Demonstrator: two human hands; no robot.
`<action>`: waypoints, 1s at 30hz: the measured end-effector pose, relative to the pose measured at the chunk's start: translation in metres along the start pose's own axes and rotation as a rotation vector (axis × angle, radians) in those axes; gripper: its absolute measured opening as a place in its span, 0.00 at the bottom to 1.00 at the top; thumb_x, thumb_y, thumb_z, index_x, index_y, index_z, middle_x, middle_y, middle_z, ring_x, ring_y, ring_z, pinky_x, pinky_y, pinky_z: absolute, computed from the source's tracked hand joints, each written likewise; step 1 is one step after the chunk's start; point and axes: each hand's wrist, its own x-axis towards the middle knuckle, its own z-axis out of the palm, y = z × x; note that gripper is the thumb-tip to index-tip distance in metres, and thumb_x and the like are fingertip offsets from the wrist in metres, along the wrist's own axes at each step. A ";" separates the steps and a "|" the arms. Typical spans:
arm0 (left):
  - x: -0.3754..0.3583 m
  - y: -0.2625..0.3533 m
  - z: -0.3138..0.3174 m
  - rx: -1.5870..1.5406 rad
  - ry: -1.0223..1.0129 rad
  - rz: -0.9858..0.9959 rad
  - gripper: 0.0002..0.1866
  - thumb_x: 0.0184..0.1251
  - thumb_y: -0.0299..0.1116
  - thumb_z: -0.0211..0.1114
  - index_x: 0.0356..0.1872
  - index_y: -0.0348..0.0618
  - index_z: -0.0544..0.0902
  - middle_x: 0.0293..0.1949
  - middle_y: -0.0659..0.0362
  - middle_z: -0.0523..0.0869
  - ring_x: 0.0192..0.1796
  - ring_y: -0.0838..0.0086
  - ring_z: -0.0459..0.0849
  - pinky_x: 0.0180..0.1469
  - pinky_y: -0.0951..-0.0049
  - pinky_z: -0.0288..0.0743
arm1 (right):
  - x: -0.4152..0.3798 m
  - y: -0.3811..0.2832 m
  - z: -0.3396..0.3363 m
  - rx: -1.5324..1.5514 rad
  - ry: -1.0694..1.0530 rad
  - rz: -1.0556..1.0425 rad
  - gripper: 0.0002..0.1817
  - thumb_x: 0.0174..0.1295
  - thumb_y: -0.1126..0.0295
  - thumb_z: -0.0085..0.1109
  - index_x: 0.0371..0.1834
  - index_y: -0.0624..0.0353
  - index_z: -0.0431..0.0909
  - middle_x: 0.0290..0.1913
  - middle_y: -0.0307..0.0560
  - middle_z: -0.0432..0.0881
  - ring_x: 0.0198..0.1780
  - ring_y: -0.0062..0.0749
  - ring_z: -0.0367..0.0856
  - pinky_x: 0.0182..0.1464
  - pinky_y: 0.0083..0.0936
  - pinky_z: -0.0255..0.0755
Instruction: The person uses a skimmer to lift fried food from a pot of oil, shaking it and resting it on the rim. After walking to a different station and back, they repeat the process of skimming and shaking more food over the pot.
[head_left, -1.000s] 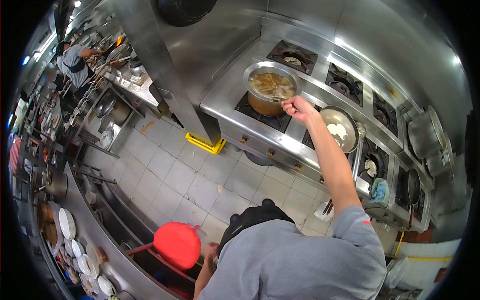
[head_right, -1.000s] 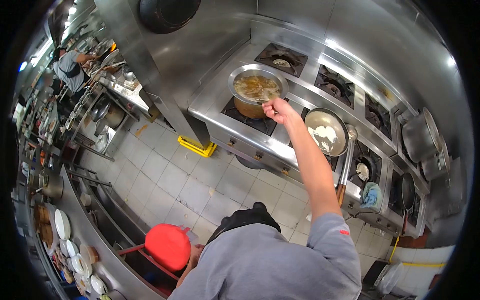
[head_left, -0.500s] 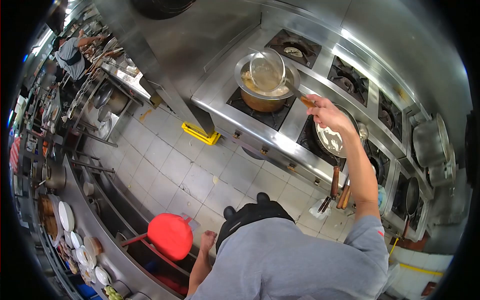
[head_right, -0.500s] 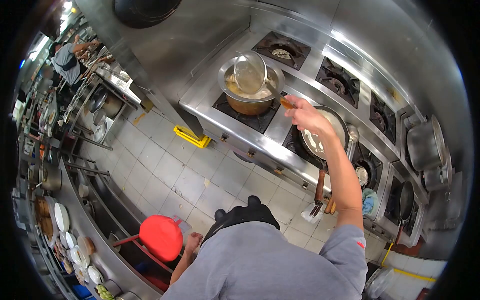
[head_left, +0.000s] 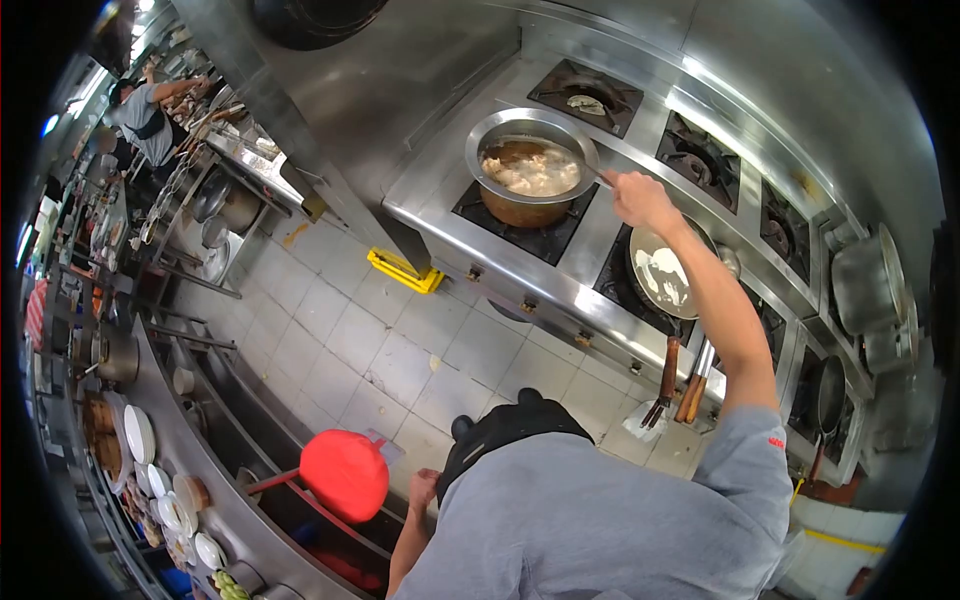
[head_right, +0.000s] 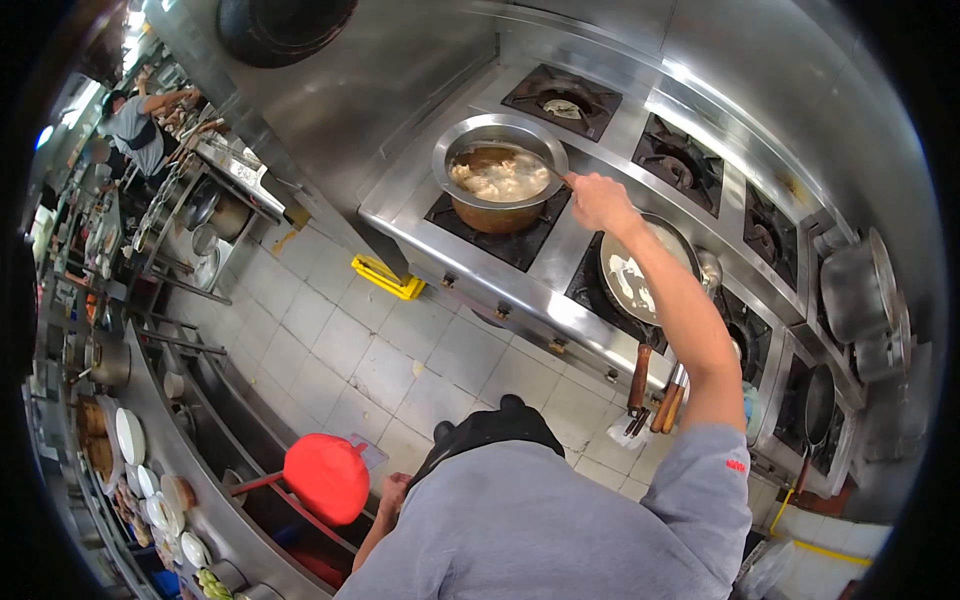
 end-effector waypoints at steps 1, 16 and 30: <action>-0.002 -0.005 -0.001 -0.006 -0.003 -0.039 0.08 0.54 0.28 0.63 0.30 0.32 0.81 0.27 0.54 0.84 0.30 0.73 0.81 0.34 0.74 0.74 | 0.010 0.010 0.004 0.030 -0.015 -0.048 0.20 0.51 0.72 0.47 0.50 0.57 0.74 0.28 0.56 0.79 0.36 0.55 0.79 0.40 0.44 0.74; -0.012 -0.049 0.004 -0.099 0.014 -0.139 0.09 0.55 0.30 0.64 0.33 0.35 0.81 0.27 0.57 0.82 0.31 0.75 0.79 0.33 0.75 0.72 | 0.015 0.015 -0.018 1.059 -0.585 0.361 0.18 0.64 0.68 0.45 0.56 0.61 0.65 0.21 0.34 0.65 0.13 0.11 0.52 0.11 0.14 0.45; -0.002 -0.019 -0.012 -0.025 0.020 -0.085 0.08 0.54 0.30 0.63 0.31 0.34 0.79 0.21 0.59 0.80 0.23 0.76 0.76 0.27 0.75 0.70 | -0.027 0.015 0.038 1.524 -0.345 0.391 0.17 0.64 0.72 0.46 0.56 0.63 0.65 0.21 0.33 0.66 0.12 0.11 0.51 0.12 0.13 0.44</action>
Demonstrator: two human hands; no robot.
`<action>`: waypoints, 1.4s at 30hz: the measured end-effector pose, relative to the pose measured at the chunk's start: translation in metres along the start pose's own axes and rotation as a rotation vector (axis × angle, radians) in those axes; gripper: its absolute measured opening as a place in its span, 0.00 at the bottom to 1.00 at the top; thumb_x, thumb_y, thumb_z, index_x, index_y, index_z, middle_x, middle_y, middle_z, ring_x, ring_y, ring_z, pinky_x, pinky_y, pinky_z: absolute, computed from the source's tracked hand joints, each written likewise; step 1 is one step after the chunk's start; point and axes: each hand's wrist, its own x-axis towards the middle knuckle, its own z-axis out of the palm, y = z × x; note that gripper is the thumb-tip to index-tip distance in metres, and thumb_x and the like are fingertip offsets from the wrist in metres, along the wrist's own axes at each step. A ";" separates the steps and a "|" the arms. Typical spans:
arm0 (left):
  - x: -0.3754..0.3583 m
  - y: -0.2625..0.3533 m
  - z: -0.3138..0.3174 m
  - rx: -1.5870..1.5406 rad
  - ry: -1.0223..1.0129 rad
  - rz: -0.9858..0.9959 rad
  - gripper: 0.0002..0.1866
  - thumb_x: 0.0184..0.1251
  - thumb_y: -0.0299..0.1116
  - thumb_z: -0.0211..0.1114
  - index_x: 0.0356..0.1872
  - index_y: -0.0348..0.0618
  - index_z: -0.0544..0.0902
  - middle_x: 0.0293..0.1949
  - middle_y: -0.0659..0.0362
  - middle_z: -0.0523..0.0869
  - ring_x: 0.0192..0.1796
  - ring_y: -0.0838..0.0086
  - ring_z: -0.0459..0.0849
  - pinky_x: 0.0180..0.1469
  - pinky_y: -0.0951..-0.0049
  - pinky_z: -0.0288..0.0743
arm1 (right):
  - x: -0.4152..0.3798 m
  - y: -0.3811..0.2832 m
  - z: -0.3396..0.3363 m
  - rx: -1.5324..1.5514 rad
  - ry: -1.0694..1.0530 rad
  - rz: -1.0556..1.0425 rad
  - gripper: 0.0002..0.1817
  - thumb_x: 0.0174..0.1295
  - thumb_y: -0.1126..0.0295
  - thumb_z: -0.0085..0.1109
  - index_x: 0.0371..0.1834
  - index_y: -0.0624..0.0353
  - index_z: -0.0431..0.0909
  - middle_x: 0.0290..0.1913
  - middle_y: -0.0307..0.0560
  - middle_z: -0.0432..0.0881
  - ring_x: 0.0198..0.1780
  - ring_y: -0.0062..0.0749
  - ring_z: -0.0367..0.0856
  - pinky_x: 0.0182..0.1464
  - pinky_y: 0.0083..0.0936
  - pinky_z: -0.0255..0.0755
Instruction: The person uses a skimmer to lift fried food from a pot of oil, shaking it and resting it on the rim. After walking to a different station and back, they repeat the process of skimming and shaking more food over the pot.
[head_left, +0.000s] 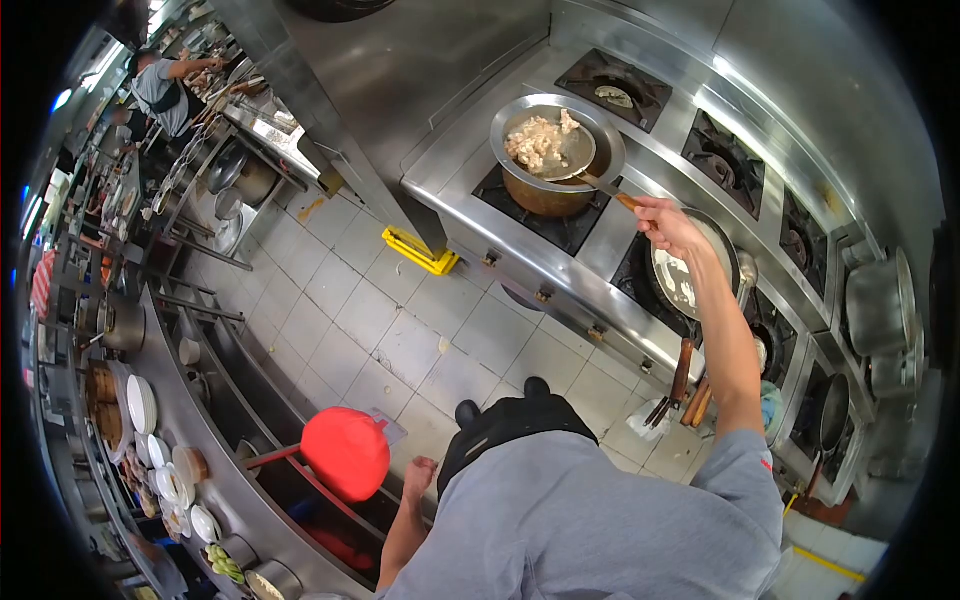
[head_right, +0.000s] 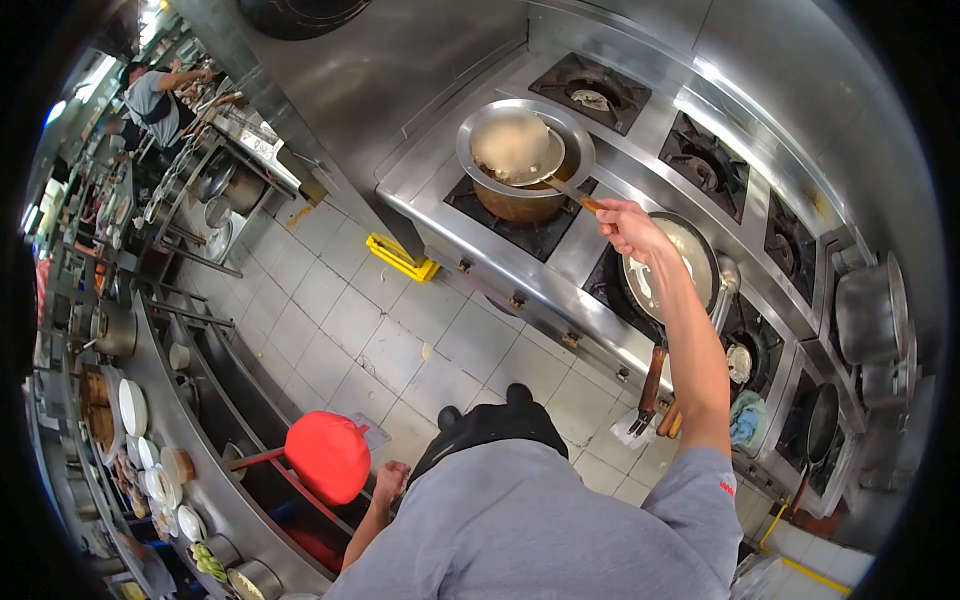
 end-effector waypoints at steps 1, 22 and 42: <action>-0.003 0.004 0.000 0.018 0.005 0.004 0.08 0.54 0.29 0.63 0.31 0.34 0.79 0.21 0.59 0.79 0.23 0.76 0.76 0.27 0.75 0.70 | -0.001 0.000 -0.001 -0.008 0.001 -0.008 0.18 0.64 0.72 0.46 0.56 0.63 0.65 0.21 0.33 0.66 0.12 0.11 0.51 0.12 0.13 0.44; -0.014 0.002 0.001 -0.003 -0.036 -0.012 0.06 0.54 0.27 0.64 0.28 0.34 0.79 0.21 0.61 0.79 0.24 0.77 0.76 0.28 0.76 0.70 | -0.028 -0.022 0.042 -0.985 0.386 -0.439 0.19 0.57 0.73 0.49 0.51 0.70 0.72 0.37 0.67 0.79 0.42 0.55 0.79 0.47 0.38 0.70; -0.007 0.000 0.000 0.015 -0.028 0.012 0.08 0.53 0.30 0.64 0.29 0.35 0.80 0.22 0.60 0.80 0.24 0.77 0.77 0.29 0.76 0.71 | -0.107 -0.063 0.073 -1.025 0.439 -0.479 0.20 0.55 0.75 0.49 0.53 0.67 0.72 0.28 0.68 0.76 0.36 0.59 0.77 0.43 0.43 0.68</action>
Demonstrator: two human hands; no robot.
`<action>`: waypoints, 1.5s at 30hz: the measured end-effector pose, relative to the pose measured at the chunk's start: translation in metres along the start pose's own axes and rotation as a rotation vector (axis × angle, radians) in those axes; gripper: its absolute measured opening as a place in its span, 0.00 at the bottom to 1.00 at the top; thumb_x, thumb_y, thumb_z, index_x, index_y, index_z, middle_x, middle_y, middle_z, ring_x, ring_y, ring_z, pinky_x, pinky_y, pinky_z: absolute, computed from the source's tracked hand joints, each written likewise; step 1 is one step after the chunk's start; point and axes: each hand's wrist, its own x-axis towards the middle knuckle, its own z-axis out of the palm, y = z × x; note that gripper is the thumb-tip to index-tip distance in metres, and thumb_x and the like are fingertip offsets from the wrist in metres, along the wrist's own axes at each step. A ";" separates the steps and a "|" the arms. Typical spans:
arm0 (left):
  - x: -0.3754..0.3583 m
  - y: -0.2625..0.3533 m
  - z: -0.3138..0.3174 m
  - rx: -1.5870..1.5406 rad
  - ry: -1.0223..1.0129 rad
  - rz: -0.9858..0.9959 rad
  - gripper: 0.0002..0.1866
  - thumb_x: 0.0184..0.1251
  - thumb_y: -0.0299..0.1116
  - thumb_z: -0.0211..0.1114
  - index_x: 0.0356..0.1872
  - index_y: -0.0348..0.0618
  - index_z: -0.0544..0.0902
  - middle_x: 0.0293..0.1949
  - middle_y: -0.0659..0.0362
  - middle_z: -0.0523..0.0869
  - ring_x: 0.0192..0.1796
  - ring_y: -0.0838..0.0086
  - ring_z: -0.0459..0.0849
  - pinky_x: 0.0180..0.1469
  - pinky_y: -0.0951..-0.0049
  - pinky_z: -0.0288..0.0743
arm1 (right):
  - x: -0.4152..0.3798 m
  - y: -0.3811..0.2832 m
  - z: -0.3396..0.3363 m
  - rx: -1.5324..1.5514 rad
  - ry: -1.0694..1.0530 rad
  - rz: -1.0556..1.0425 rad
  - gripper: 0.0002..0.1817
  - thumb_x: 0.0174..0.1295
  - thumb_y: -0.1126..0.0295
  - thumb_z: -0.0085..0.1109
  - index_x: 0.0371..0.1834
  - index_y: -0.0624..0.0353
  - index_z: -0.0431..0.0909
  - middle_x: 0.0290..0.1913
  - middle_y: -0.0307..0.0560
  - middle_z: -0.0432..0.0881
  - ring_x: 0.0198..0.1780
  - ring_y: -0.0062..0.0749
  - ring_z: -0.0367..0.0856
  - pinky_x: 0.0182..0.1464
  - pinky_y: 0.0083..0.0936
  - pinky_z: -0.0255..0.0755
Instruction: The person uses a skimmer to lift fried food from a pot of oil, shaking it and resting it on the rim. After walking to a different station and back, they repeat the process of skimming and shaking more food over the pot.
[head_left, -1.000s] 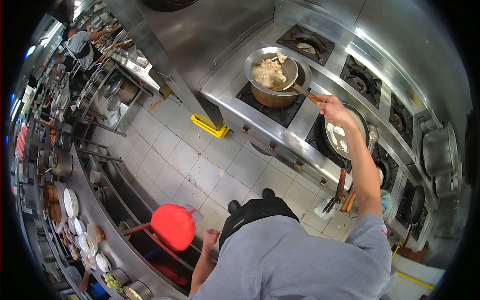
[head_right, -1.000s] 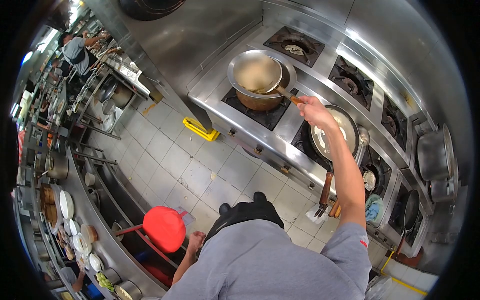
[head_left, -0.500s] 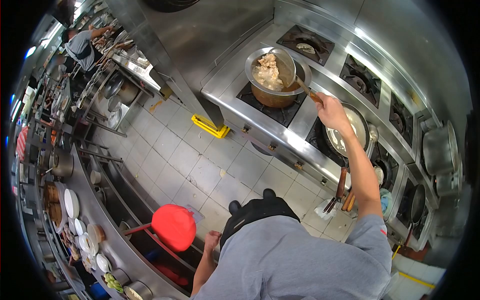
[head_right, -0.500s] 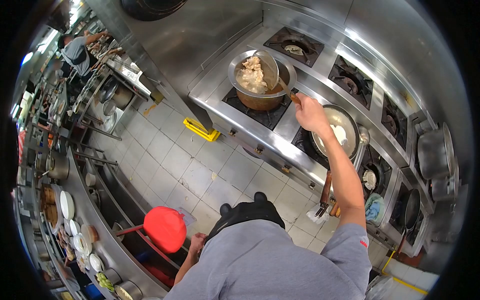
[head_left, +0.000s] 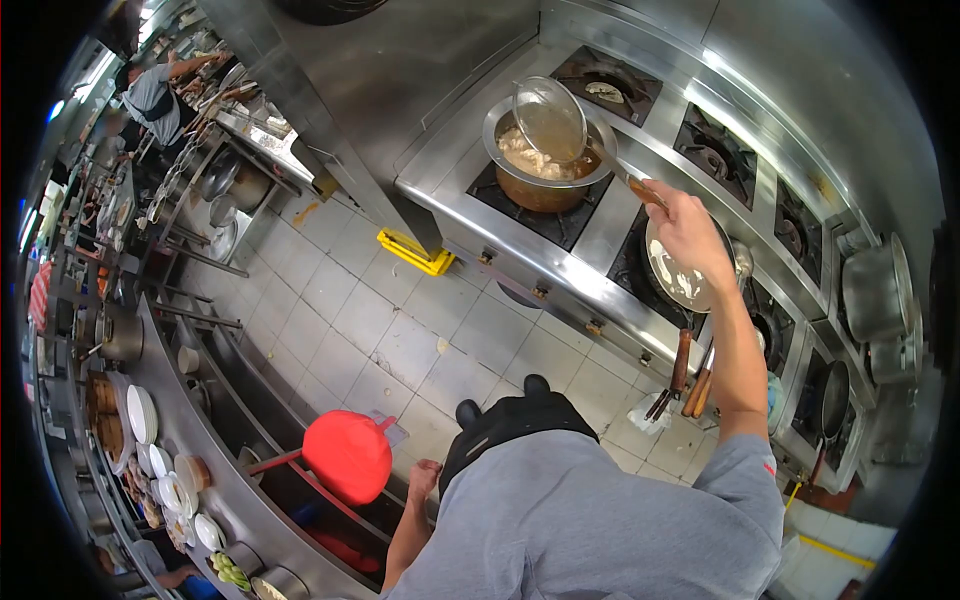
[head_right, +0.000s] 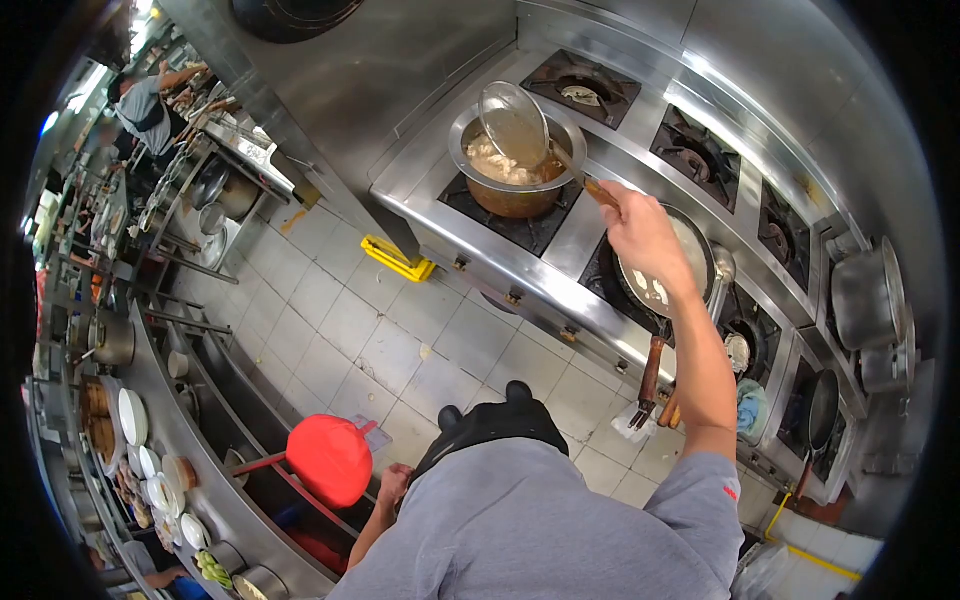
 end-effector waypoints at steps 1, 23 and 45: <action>0.003 -0.003 0.000 -0.009 -0.003 0.001 0.08 0.53 0.30 0.64 0.29 0.35 0.80 0.22 0.60 0.81 0.24 0.77 0.77 0.28 0.76 0.71 | 0.000 -0.002 -0.007 -0.007 -0.022 0.032 0.20 0.55 0.74 0.49 0.53 0.66 0.72 0.27 0.68 0.76 0.35 0.59 0.77 0.42 0.43 0.68; 0.004 -0.026 0.006 -0.084 0.031 -0.010 0.09 0.54 0.31 0.65 0.32 0.34 0.80 0.24 0.59 0.81 0.26 0.76 0.77 0.28 0.76 0.71 | 0.141 0.016 -0.002 -0.080 -0.652 0.343 0.14 0.54 0.70 0.47 0.41 0.62 0.78 0.18 0.39 0.73 0.13 0.20 0.65 0.12 0.21 0.56; -0.013 -0.005 -0.011 -0.023 -0.020 -0.048 0.09 0.53 0.31 0.63 0.30 0.34 0.80 0.21 0.61 0.80 0.23 0.77 0.76 0.28 0.76 0.71 | 0.052 0.088 0.089 1.005 -0.287 0.505 0.20 0.63 0.70 0.46 0.58 0.64 0.66 0.19 0.35 0.66 0.11 0.13 0.52 0.12 0.15 0.45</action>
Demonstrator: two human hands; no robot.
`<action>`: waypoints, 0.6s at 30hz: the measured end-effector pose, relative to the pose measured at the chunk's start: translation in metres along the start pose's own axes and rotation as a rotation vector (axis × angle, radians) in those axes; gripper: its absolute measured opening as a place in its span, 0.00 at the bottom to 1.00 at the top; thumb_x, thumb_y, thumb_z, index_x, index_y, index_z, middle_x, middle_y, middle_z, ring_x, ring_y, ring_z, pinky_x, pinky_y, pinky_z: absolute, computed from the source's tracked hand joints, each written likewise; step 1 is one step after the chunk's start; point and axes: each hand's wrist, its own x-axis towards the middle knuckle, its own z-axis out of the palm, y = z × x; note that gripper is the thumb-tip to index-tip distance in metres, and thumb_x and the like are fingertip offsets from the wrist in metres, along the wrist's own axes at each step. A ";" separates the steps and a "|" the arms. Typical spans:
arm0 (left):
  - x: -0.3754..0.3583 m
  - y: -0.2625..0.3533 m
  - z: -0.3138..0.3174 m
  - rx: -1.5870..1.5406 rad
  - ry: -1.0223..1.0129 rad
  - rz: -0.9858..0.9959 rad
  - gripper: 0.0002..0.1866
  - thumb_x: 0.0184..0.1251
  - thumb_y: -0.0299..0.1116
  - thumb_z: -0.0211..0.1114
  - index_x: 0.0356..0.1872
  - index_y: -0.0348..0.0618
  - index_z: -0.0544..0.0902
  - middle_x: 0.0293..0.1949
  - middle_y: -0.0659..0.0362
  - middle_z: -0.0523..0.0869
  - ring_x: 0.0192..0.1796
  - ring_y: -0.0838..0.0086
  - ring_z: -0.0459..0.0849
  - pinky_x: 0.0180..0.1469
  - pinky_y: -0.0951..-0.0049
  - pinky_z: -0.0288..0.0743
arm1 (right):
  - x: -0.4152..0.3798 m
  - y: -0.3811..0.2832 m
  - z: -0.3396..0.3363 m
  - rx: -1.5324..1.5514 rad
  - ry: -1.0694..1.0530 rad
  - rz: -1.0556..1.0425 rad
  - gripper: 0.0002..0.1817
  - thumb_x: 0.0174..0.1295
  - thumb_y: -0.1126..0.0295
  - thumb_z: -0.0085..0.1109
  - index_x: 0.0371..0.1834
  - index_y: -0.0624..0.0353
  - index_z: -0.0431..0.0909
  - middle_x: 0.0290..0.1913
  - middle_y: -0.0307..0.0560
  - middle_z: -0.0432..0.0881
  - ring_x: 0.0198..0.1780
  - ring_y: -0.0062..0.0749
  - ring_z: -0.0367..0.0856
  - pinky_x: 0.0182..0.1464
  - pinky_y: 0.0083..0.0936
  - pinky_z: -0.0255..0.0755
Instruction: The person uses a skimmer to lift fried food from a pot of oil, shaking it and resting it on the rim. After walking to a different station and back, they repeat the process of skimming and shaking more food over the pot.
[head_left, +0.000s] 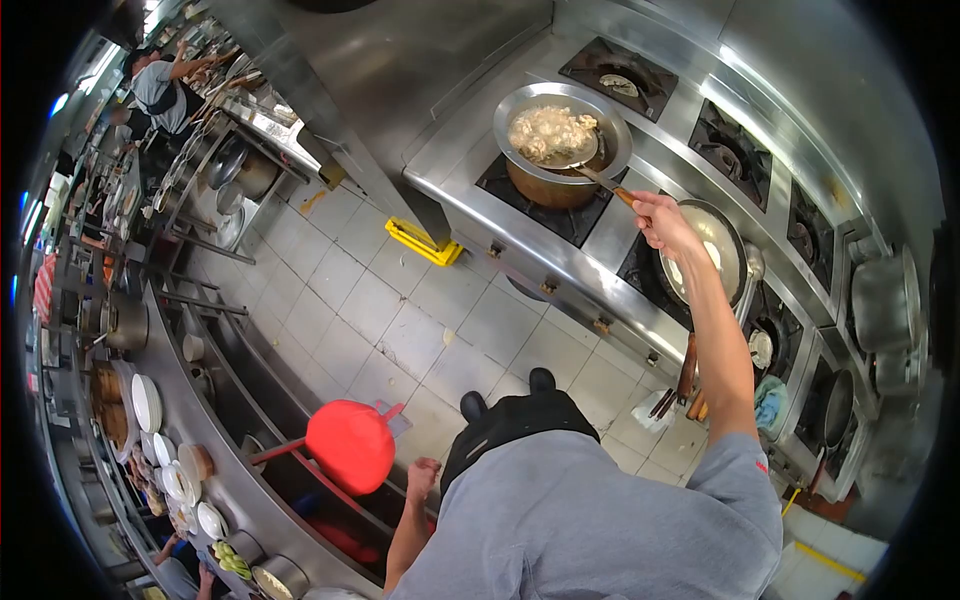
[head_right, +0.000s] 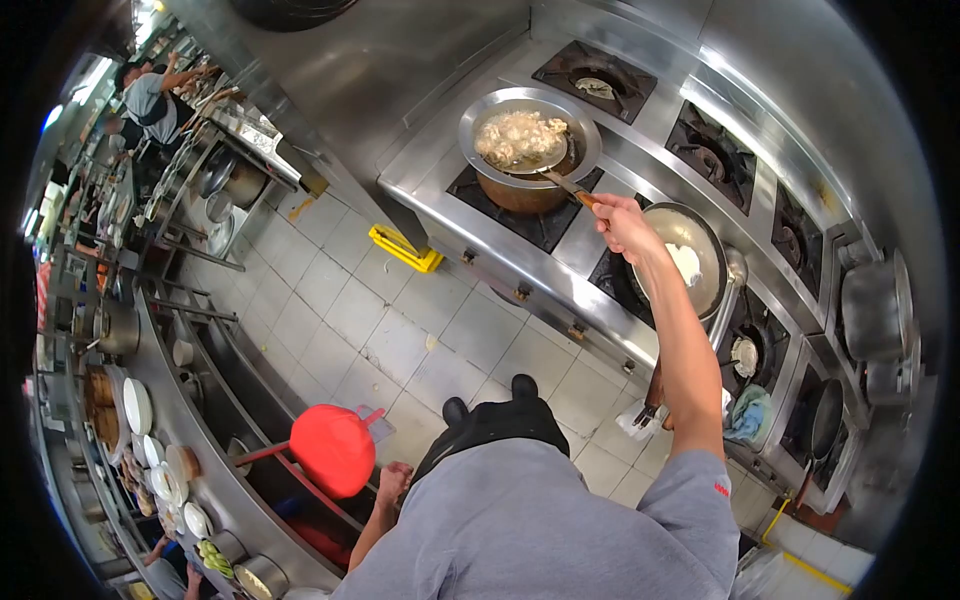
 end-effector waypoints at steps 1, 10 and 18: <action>-0.001 0.001 -0.001 0.023 -0.038 0.016 0.09 0.52 0.31 0.63 0.29 0.34 0.80 0.21 0.61 0.80 0.23 0.77 0.76 0.28 0.76 0.70 | -0.003 0.002 0.000 0.006 -0.001 -0.010 0.20 0.63 0.70 0.47 0.58 0.64 0.66 0.19 0.35 0.66 0.11 0.13 0.52 0.12 0.15 0.45; -0.001 -0.008 -0.005 0.090 -0.013 -0.029 0.09 0.52 0.32 0.64 0.29 0.36 0.81 0.21 0.61 0.81 0.24 0.78 0.77 0.28 0.76 0.70 | -0.006 0.011 -0.003 0.025 0.002 -0.031 0.21 0.63 0.70 0.47 0.60 0.64 0.65 0.19 0.34 0.66 0.11 0.13 0.52 0.12 0.15 0.44; -0.005 0.002 0.002 0.009 0.043 -0.043 0.09 0.52 0.33 0.65 0.29 0.35 0.81 0.22 0.60 0.81 0.24 0.78 0.77 0.28 0.76 0.70 | -0.008 0.010 -0.001 0.017 0.000 -0.040 0.22 0.63 0.70 0.47 0.61 0.64 0.63 0.19 0.34 0.66 0.11 0.13 0.52 0.12 0.15 0.44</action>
